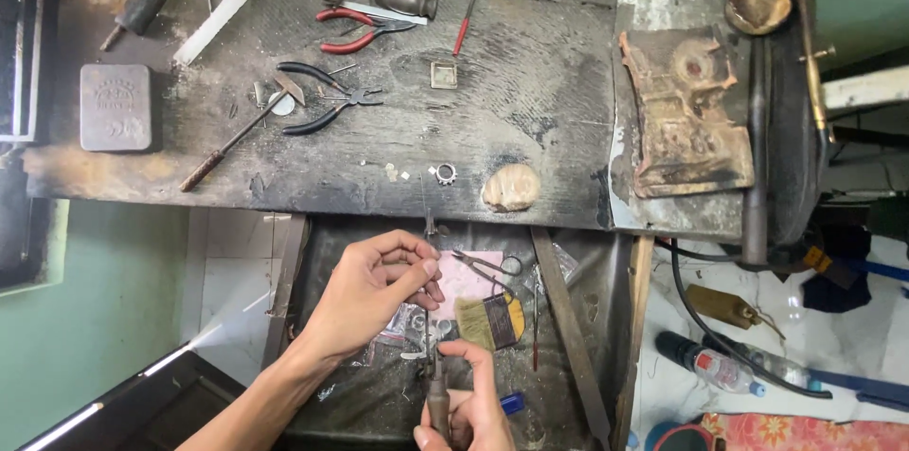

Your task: Using a jeweler's saw to cut a small metal component on a bench pin

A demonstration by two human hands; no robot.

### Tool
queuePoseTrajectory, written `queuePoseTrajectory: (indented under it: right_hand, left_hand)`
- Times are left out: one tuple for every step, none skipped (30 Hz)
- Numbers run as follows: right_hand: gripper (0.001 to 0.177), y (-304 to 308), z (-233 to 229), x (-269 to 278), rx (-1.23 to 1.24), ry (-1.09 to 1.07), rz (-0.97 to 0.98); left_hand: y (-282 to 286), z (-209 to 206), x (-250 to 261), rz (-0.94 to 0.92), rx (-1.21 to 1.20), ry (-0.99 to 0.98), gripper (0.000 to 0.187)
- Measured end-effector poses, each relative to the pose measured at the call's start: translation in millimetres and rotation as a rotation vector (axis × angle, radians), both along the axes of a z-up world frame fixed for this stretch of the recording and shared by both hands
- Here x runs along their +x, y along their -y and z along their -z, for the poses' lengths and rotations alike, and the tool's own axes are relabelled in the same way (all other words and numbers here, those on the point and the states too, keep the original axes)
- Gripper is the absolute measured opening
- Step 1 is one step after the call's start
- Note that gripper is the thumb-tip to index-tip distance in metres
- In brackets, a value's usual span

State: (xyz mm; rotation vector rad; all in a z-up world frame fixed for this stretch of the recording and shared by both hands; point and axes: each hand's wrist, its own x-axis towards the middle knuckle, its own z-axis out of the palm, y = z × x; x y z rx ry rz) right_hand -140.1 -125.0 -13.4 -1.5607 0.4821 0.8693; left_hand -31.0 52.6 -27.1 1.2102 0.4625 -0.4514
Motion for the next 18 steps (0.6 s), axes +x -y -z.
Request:
queuePoseTrajectory:
  right_hand:
    - [0.083, -2, -4, 5, 0.006, -0.042, 0.013]
    - [0.086, -4, -8, 9, 0.011, -0.083, 0.026]
    - [0.086, -7, -11, 12, 0.010, -0.089, 0.023]
    - [0.090, -9, -13, 15, -0.024, -0.113, 0.039]
    - [0.095, -12, -16, 18, -0.058, -0.138, 0.057]
    - [0.095, -12, -13, 17, -0.060, -0.144, 0.055]
    - [0.097, -12, -9, 19, -0.021, -0.173, 0.045]
    - [0.100, -13, -5, 20, 0.018, -0.203, 0.036]
    - [0.100, -17, -14, 27, 0.018, -0.206, 0.035]
    - [0.098, -21, -23, 33, -0.052, -0.245, 0.065]
    - [0.097, -25, -34, 37, -0.126, -0.294, 0.095]
    - [0.097, -32, -45, 43, -0.128, -0.305, 0.094]
    - [0.082, -38, -55, 48, -0.134, -0.233, 0.249]
    - [0.070, -45, -65, 51, -0.141, -0.159, 0.404]
    - [0.070, -30, -44, 48, -0.143, -0.171, 0.404]
    - [0.063, -14, -23, 44, -0.056, -0.056, 0.277]
    - [0.061, 2, -3, 38, 0.028, 0.057, 0.154]
    - [0.061, 5, 4, 38, 0.022, 0.043, 0.161]
  left_hand:
    - [0, -5, 2, 0.003, 0.004, -0.031, 0.007]
    - [1, -10, 4, 0.006, 0.007, -0.063, 0.007]
    - [1, -8, 5, 0.002, 0.006, -0.069, 0.007]
    - [1, -7, 6, 0.005, -0.003, -0.059, 0.007]
    - [2, -5, 7, 0.010, -0.013, -0.051, 0.007]
    - [3, -8, 8, 0.008, -0.014, -0.057, 0.007]
    - [3, -10, 11, 0.008, -0.007, -0.052, 0.007]
    - [3, -13, 14, 0.007, -0.001, -0.048, 0.007]
    - [2, -10, 14, 0.006, 0.000, -0.051, 0.007]
    - [1, -7, 15, 0.004, -0.007, -0.025, 0.005]
    - [1, -3, 12, 0.002, -0.016, -0.009, 0.004]
    - [-1, -1, 12, 0.001, -0.018, -0.021, 0.004]
    - [-3, 2, 11, 0.012, -0.051, -0.003, 0.005]
    - [-5, 5, 9, 0.023, -0.085, 0.015, 0.007]
    - [-7, 11, 3, 0.023, -0.085, 0.003, 0.007]
    - [-9, 18, -3, 0.033, -0.184, -0.001, 0.008]
    - [-9, 25, -9, 0.048, -0.286, -0.007, 0.009]
    - [-10, 30, -15, 0.053, -0.291, -0.022, 0.009]
